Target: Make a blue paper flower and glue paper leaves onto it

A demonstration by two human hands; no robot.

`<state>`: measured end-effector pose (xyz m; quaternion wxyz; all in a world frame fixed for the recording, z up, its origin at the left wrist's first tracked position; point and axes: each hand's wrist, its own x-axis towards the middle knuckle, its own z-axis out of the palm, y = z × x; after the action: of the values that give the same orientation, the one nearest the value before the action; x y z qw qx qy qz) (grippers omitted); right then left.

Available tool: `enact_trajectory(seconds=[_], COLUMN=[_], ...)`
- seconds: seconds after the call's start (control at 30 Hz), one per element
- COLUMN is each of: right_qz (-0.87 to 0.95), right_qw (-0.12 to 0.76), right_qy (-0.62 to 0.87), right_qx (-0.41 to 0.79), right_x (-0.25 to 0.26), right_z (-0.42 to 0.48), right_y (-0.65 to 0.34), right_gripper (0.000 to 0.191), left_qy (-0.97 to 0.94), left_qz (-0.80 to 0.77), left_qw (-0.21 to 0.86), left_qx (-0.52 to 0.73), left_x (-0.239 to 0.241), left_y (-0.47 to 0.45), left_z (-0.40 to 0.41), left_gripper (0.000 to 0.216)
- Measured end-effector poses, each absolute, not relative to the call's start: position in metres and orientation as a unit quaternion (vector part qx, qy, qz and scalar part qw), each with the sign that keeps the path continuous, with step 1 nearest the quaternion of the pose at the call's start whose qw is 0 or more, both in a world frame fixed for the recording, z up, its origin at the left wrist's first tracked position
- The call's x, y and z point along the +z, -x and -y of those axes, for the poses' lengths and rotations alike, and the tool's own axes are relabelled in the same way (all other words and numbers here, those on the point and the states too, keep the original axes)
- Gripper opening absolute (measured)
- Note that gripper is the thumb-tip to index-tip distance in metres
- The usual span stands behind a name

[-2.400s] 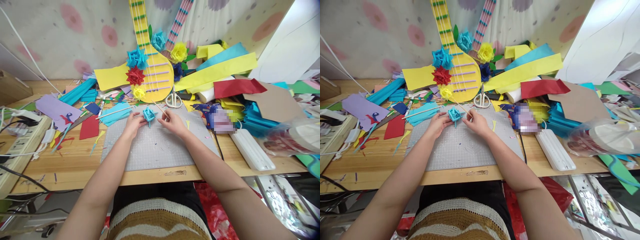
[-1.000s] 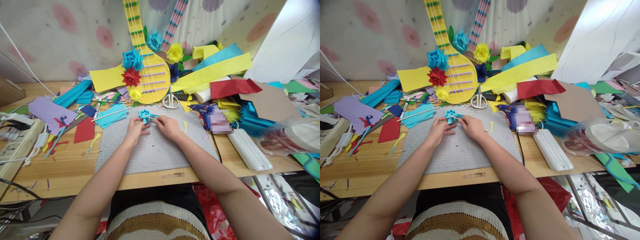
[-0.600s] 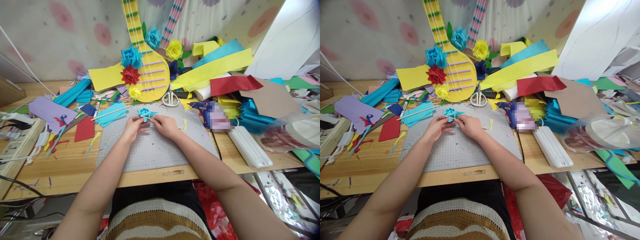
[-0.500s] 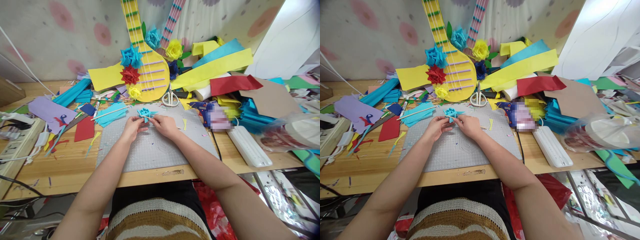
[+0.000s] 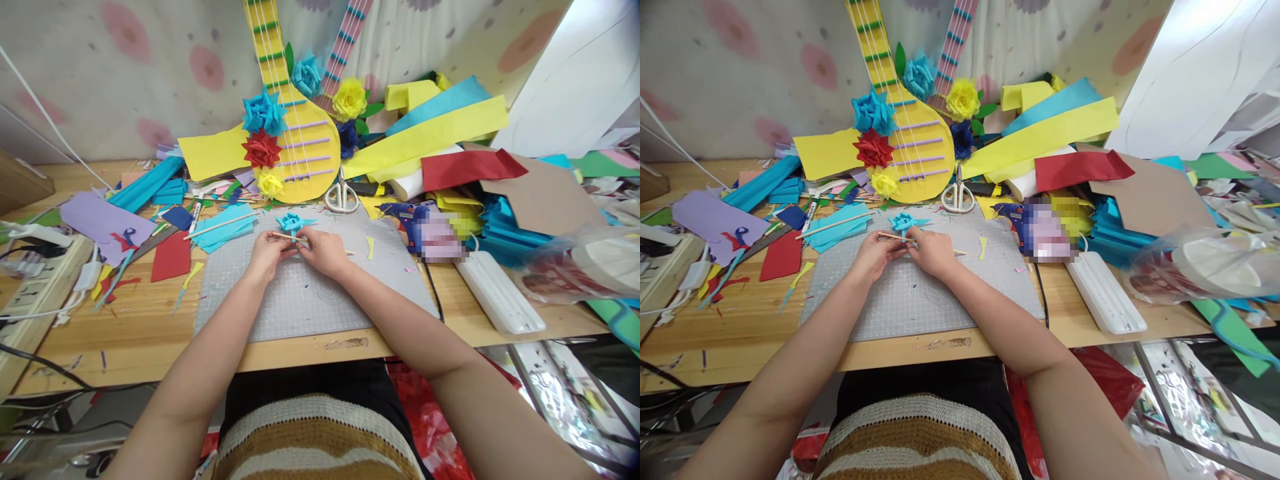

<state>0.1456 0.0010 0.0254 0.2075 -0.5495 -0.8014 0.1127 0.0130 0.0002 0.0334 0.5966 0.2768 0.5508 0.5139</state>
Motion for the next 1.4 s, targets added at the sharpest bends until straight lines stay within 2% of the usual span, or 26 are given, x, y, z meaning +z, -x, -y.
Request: enact_trajectory(seconds=[0.47,0.6,0.7,0.9,1.1,1.27,1.33,1.4], right_qz=[0.802,0.798,0.794,0.785,0.774,0.774,0.775,0.775], right_qw=[0.186,0.200,0.212,0.249,0.263,0.263,0.259,0.258], right_qy=[0.559,0.560,0.561,0.550,0.554,0.555,0.555,0.555], right_qx=[0.098,0.097,0.100,0.140,0.158,0.156,0.156,0.157], right_x=[0.025,0.024,0.024,0.026,0.027,0.026,0.027,0.028], right_z=[-0.005,-0.006,-0.005,-0.001,0.002,0.002,0.002,0.002], right_y=[-0.141,-0.142,-0.143,-0.148,-0.155,-0.155,-0.155,-0.155], right_gripper=[0.026,0.025,0.023,0.020,0.020,0.019,0.019,0.019], left_qy=[-0.275,-0.332,-0.452,-0.645,-0.700,-0.681,-0.652,-0.612], left_qz=[-0.558,-0.565,-0.584,-0.648,-0.655,-0.669,-0.684,-0.683], left_qw=[0.565,0.529,0.437,0.193,0.077,0.075,0.125,0.224], left_qx=[0.541,0.539,0.513,0.356,0.274,0.289,0.303,0.331], left_x=[0.031,0.021,0.015,0.020,0.029,0.029,0.026,0.023], left_y=[-0.019,-0.021,-0.020,-0.016,-0.017,-0.017,-0.018,-0.020], left_z=[0.000,0.001,0.003,0.006,0.009,0.012,0.011,0.009], left_gripper=[0.022,0.022,0.021,0.020,0.006,0.007,0.006,0.007])
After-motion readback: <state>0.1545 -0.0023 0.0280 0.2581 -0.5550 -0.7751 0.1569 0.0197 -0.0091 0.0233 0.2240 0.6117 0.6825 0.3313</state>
